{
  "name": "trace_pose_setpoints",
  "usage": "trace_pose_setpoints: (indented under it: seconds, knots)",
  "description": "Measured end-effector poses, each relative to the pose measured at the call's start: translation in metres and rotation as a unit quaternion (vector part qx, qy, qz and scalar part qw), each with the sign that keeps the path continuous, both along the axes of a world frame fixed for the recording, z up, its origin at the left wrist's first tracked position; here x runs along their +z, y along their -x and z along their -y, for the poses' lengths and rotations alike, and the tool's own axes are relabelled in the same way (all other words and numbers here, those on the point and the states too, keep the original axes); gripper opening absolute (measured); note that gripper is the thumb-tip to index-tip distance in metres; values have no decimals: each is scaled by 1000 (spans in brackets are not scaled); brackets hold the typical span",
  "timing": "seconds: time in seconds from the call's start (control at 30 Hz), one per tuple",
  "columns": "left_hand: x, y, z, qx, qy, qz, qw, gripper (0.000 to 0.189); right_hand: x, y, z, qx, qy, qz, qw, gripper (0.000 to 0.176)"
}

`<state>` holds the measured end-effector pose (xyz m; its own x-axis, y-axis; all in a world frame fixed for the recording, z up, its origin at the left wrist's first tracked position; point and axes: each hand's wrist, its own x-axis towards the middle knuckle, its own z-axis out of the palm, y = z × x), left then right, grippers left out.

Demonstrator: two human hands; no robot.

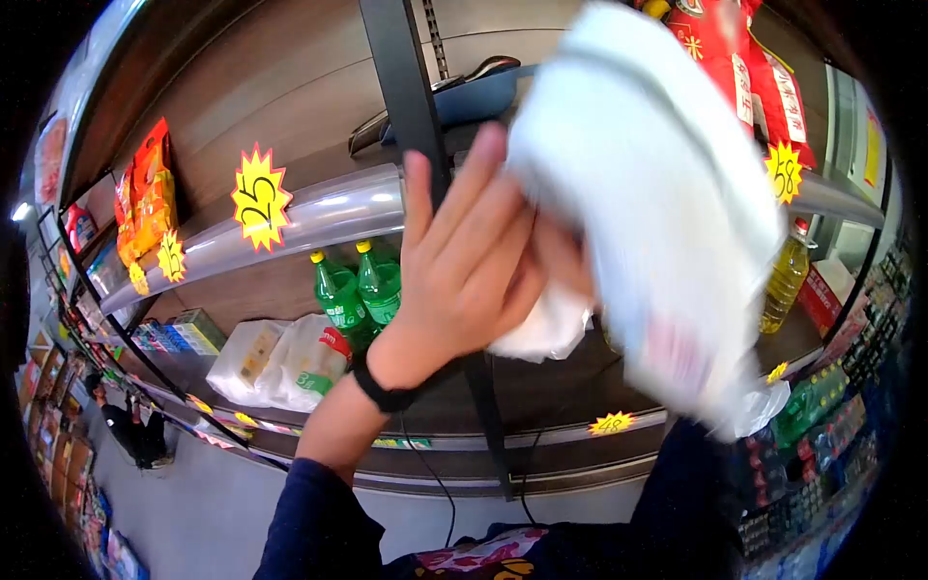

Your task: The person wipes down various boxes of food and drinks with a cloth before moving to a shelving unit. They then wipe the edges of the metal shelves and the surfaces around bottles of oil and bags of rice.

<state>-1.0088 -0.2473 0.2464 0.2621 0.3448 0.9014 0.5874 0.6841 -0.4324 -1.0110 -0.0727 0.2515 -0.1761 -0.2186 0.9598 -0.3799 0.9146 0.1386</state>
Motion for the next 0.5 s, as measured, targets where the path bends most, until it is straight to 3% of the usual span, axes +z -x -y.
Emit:
trace_pose_setpoints:
  seconds: [0.07,0.1,0.17,0.33,0.4,0.5]
  knots:
    - [8,13,-10,-4,9,33,999,41,49,1,3,-8,-105,-135,985,36]
    - [7,16,-12,-6,10,29,1000,41,53,4,0,-11,-105,-138,985,36]
    - [5,17,-17,-49,5,110,993,51,58,7,-11,-22,-82,151,985,33]
    - [4,18,-10,-46,-1,122,992,71,54,25,12,20,-121,141,982,30]
    - [12,11,-1,-78,7,126,989,67,47,28,38,99,-146,26,984,27]
    - [12,4,12,-75,-1,121,990,58,45,30,54,81,-136,4,987,25]
